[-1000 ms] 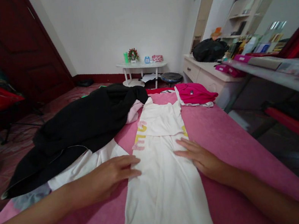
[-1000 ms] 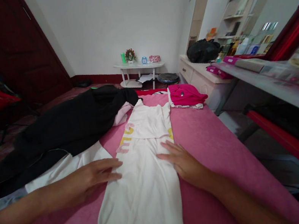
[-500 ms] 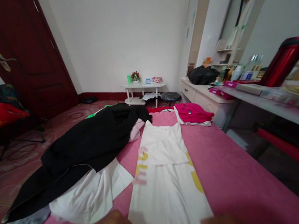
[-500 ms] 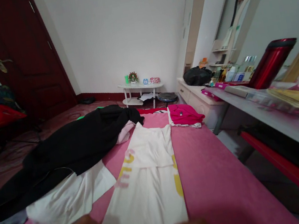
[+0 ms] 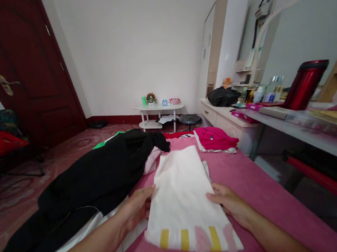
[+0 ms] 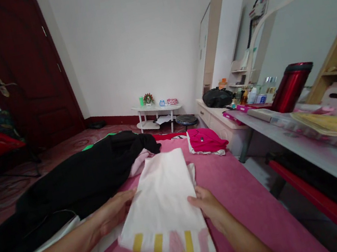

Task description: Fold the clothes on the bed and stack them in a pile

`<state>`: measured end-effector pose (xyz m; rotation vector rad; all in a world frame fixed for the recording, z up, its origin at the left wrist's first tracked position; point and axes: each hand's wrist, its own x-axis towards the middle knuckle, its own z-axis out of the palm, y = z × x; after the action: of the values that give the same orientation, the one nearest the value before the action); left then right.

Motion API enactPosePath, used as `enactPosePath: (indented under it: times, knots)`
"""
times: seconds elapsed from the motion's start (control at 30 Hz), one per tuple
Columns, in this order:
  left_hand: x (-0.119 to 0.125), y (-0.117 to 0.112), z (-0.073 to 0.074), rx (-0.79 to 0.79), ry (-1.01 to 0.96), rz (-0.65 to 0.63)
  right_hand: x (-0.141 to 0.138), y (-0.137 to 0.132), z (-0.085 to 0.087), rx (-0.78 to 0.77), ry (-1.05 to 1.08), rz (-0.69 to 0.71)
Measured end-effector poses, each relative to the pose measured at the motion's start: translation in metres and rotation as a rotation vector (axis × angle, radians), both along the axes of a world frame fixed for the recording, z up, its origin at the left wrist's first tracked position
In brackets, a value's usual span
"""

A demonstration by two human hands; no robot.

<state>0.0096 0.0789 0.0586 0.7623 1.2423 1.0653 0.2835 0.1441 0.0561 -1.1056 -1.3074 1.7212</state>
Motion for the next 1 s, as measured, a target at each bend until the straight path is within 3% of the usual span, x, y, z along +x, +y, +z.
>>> enactPosePath:
  times: [0.13, 0.23, 0.33, 0.43, 0.57, 0.63, 0.7, 0.8, 0.9, 1.0]
  knots:
    - [0.0, -0.006, -0.011, 0.043, 0.041, -0.033, 0.008, 0.003, -0.024, 0.019, 0.046, -0.011]
    - [0.006, -0.016, -0.004, 0.115, 0.057, -0.073, 0.009, -0.004, -0.025, 0.016, 0.011, 0.022]
    - [0.011, -0.03, -0.003, 0.2, 0.092, -0.246, 0.011, -0.013, -0.023, 0.03, -0.022, 0.073]
    - [0.007, -0.053, -0.017, 0.2, 0.22, -0.406, 0.023, -0.025, -0.029, 0.116, -0.128, 0.15]
    - [-0.005, -0.069, -0.038, 0.168, 0.346, -0.459, 0.042, -0.036, -0.035, 0.156, -0.364, 0.255]
    - [-0.009, -0.058, -0.039, 0.194, 0.342, -0.431, 0.042, -0.03, -0.032, 0.149, -0.352, 0.259]
    - [-0.01, -0.034, -0.033, 0.264, 0.455, -0.325, 0.034, -0.013, -0.027, 0.165, -0.279, 0.184]
    - [-0.011, 0.013, -0.024, 0.345, 0.79, -0.1, 0.015, 0.025, -0.021, 0.21, -0.276, -0.104]
    - [-0.009, 0.054, -0.024, 0.325, 0.949, 0.059, -0.005, 0.061, -0.02, 0.182, -0.308, -0.346]
    - [-0.001, 0.084, -0.03, 0.263, 0.861, 0.16, -0.022, 0.08, -0.02, 0.111, -0.189, -0.282]
